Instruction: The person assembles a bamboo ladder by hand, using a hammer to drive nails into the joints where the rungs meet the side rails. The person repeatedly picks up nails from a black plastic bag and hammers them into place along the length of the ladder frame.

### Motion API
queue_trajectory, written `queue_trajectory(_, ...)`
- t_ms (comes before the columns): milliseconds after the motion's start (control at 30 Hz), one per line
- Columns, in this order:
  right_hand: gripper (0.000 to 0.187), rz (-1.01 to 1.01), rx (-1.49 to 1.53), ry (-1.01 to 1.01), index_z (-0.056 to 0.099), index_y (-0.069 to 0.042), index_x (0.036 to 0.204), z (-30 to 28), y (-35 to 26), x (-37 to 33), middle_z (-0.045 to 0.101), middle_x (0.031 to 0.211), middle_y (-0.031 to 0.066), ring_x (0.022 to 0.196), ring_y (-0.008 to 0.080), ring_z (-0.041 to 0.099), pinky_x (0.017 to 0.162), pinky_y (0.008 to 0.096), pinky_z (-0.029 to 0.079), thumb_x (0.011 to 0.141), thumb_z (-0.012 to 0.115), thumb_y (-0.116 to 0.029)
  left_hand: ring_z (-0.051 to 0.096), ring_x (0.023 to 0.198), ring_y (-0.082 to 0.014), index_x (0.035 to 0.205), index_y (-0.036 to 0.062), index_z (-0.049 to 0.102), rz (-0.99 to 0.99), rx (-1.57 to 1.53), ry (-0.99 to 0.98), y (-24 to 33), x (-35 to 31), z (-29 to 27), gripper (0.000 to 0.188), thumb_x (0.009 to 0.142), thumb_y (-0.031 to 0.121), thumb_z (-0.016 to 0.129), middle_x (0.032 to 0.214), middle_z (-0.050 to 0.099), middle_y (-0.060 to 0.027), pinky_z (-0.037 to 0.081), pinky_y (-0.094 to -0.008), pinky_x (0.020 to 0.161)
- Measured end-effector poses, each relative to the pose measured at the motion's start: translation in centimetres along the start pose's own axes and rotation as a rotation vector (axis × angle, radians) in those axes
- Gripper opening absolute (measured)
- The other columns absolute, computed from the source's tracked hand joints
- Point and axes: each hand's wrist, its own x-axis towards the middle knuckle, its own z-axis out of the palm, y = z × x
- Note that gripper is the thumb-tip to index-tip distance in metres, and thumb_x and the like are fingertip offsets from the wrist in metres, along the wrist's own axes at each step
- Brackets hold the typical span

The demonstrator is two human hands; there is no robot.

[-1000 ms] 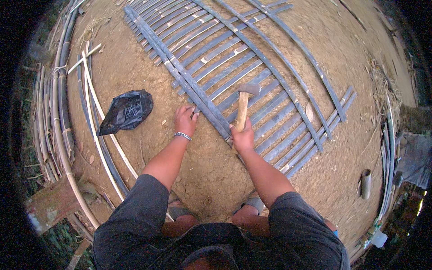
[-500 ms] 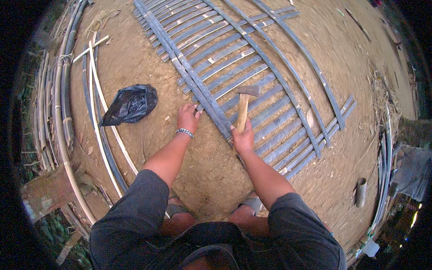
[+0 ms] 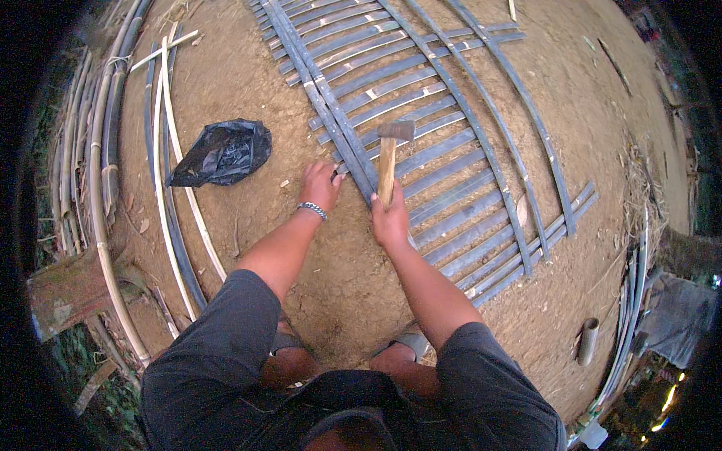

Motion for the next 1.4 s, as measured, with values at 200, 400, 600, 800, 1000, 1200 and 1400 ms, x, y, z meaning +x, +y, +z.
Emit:
queue_trajectory(200, 0.061, 0.038, 0.103, 0.039, 0.028, -0.005, 0.155, 2.4, -2.6, 4.1, 0.060, 0.084, 0.0070, 0.058, 0.0143, 0.060, 0.050, 0.0306, 0.052, 0.102, 0.059, -0.011, 0.059, 0.106, -0.0354, 0.104, 0.0021, 0.073, -0.004, -0.028, -0.006, 0.6, 0.3, -0.1, 0.028, 0.079, 0.012, 0.082, 0.108, 0.067, -0.0136, 0.048, -0.0440, 0.095)
queue_trajectory(400, 0.054, 0.147, 0.266, 0.015, 0.030, -0.005, 0.150, 3.1, -2.3, 5.3, 0.058, 0.084, 0.0073, 0.058, 0.0151, 0.059, 0.049, 0.0307, 0.052, 0.103, 0.057, -0.009, 0.057, 0.109, -0.0343, 0.113, 0.0027, 0.071, 0.030, -0.019, -0.033, -0.1, 0.1, -0.1, 0.036, 0.079, 0.010, 0.080, 0.114, 0.065, -0.0116, 0.047, -0.0459, 0.097)
queue_trajectory(600, 0.046, 0.100, 0.278, 0.030, 0.037, -0.004, 0.143, 2.9, -1.7, 5.4, 0.058, 0.084, 0.0070, 0.058, 0.0145, 0.059, 0.050, 0.0294, 0.051, 0.102, 0.058, -0.007, 0.057, 0.112, -0.0330, 0.122, 0.0051, 0.070, 0.073, -0.030, 0.013, -0.4, -0.6, 0.6, 0.041, 0.082, 0.012, 0.077, 0.119, 0.064, -0.0106, 0.044, -0.0467, 0.098)
queue_trajectory(800, 0.042, 0.150, 0.356, 0.037, 0.040, -0.003, 0.140, 3.0, -2.3, 5.2, 0.058, 0.083, 0.0067, 0.060, 0.0147, 0.059, 0.051, 0.0297, 0.052, 0.102, 0.059, -0.007, 0.056, 0.113, -0.0319, 0.124, 0.0094, 0.070, 0.089, 0.020, -0.028, -0.8, -0.5, 0.5, 0.041, 0.084, 0.016, 0.075, 0.123, 0.063, -0.0095, 0.042, -0.0475, 0.099)
queue_trajectory(1000, 0.047, 0.160, 0.354, 0.042, 0.038, -0.003, 0.143, 2.7, -2.1, 5.4, 0.059, 0.085, 0.0069, 0.060, 0.0145, 0.059, 0.052, 0.0292, 0.052, 0.102, 0.060, -0.007, 0.054, 0.119, -0.0318, 0.126, 0.0100, 0.069, 0.068, 0.079, -0.078, -0.4, -0.6, 0.8, 0.040, 0.086, 0.017, 0.073, 0.129, 0.060, -0.0091, 0.039, -0.0505, 0.102)
queue_trajectory(1200, 0.057, 0.164, 0.342, 0.035, 0.034, -0.003, 0.151, 2.8, -1.9, 5.3, 0.061, 0.087, 0.0072, 0.061, 0.0129, 0.059, 0.053, 0.0282, 0.051, 0.101, 0.062, -0.010, 0.053, 0.121, -0.0330, 0.128, 0.0093, 0.068, 0.067, 0.110, -0.077, -0.7, -0.7, 1.2, 0.040, 0.089, 0.019, 0.070, 0.132, 0.060, -0.0096, 0.038, -0.0511, 0.105)
queue_trajectory(1400, 0.054, 0.143, 0.380, 0.053, 0.035, -0.004, 0.149, 3.0, -2.8, 4.9, 0.058, 0.085, 0.0064, 0.060, 0.0138, 0.059, 0.052, 0.0284, 0.051, 0.101, 0.061, -0.006, 0.055, 0.120, -0.0303, 0.127, 0.0108, 0.068, 0.082, 0.150, -0.047, -0.6, -0.7, 1.1, 0.038, 0.089, 0.019, 0.070, 0.128, 0.062, -0.0084, 0.039, -0.0504, 0.103)
